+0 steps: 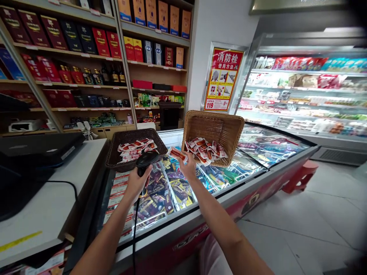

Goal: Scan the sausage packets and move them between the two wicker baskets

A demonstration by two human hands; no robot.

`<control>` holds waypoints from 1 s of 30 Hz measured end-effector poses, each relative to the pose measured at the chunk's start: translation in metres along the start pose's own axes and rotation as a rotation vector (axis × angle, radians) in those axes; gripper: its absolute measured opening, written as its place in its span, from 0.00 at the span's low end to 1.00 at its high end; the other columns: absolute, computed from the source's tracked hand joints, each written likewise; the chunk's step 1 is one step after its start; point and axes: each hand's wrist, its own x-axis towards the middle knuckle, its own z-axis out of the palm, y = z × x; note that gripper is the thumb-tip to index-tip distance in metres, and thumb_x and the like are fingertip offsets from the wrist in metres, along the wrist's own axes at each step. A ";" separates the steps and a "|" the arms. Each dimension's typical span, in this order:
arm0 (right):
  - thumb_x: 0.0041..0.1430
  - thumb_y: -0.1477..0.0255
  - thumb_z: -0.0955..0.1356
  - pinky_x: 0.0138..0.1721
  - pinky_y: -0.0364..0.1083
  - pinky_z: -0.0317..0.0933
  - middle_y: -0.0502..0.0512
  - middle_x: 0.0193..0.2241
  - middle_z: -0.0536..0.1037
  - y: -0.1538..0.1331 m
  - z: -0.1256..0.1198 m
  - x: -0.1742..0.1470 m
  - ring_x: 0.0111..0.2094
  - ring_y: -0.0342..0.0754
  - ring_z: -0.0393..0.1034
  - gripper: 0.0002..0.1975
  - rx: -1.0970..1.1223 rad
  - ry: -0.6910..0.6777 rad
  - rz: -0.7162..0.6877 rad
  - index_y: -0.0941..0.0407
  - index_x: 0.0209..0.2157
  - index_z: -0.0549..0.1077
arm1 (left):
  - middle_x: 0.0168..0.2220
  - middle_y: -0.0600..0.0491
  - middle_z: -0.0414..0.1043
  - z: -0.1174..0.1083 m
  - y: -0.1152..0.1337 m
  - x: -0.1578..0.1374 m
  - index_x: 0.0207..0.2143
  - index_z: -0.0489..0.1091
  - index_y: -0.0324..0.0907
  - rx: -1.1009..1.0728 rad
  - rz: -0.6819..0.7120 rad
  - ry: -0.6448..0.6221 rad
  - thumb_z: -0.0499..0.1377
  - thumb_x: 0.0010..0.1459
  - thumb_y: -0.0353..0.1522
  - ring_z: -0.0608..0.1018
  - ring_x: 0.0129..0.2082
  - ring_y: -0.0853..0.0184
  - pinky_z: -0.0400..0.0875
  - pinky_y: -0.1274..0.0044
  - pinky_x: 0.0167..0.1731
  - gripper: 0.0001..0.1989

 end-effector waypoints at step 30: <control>0.66 0.58 0.68 0.48 0.53 0.72 0.61 0.43 0.80 0.002 0.001 -0.001 0.44 0.54 0.76 0.16 -0.062 0.027 -0.094 0.55 0.47 0.73 | 0.15 0.56 0.64 0.001 -0.008 -0.001 0.19 0.64 0.43 0.163 -0.020 -0.129 0.67 0.52 0.51 0.66 0.13 0.70 0.58 0.78 0.16 0.25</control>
